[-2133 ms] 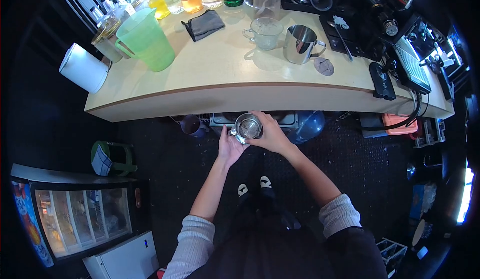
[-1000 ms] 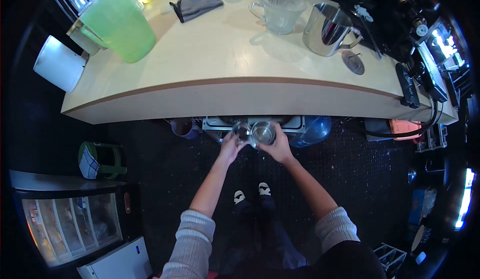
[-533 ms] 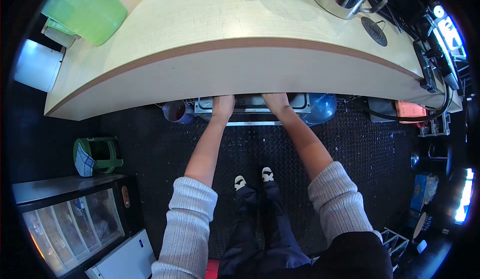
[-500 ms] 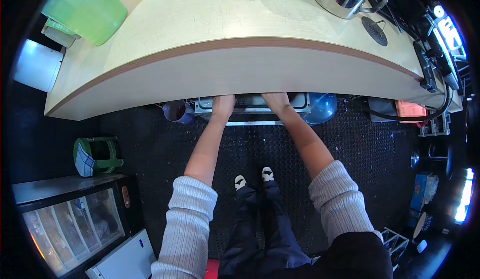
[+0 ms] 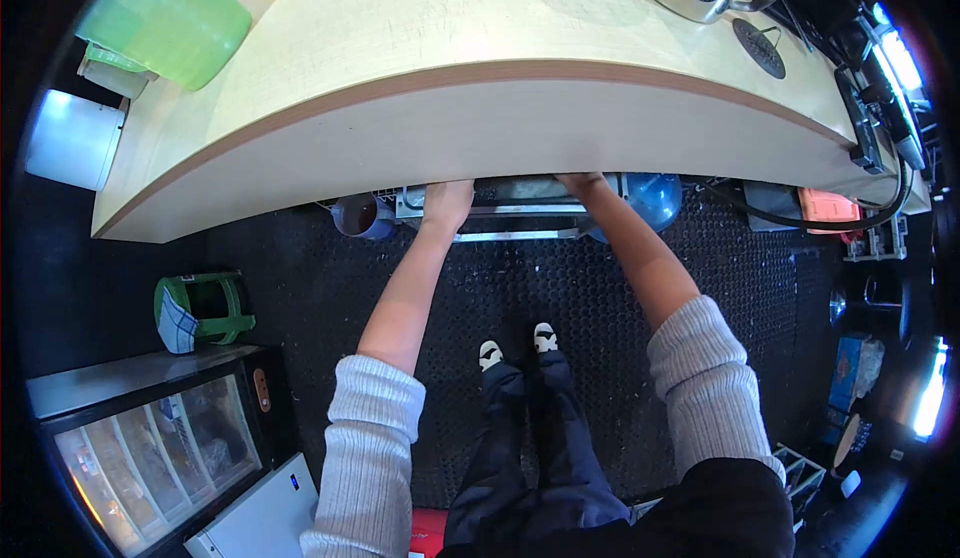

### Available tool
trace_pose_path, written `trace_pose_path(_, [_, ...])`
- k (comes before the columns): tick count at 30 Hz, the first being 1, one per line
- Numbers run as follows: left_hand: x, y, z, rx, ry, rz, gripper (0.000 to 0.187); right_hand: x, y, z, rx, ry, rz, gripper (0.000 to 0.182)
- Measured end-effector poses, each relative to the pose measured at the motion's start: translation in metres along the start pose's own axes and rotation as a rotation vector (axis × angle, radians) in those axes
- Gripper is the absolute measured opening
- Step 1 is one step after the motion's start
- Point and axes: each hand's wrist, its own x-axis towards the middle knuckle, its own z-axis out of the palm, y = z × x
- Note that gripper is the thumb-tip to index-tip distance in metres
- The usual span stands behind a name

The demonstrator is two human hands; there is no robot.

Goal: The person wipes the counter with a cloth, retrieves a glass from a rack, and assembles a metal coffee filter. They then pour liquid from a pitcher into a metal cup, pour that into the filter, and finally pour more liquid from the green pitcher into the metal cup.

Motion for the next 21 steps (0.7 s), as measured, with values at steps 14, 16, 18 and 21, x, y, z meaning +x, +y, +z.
trace_pose_path(14, [-0.007,0.011,-0.004,-0.023,-0.104,-0.086,0.021,-0.027,0.002,-0.021,-0.166,-0.063,0.123,0.043])
trace_pose_path(16, [-0.014,0.014,-0.006,-0.051,-0.084,-0.083,0.020,-0.032,0.003,-0.025,-0.092,-0.078,0.120,0.046])
trace_pose_path(18, [-0.022,0.013,-0.006,-0.075,-0.066,-0.075,0.019,-0.040,0.000,-0.026,0.108,-0.086,0.161,0.057])
trace_pose_path(21, [-0.040,0.010,0.002,-0.429,0.401,-0.145,0.023,-0.059,-0.019,-0.050,0.356,-0.166,0.384,0.069])
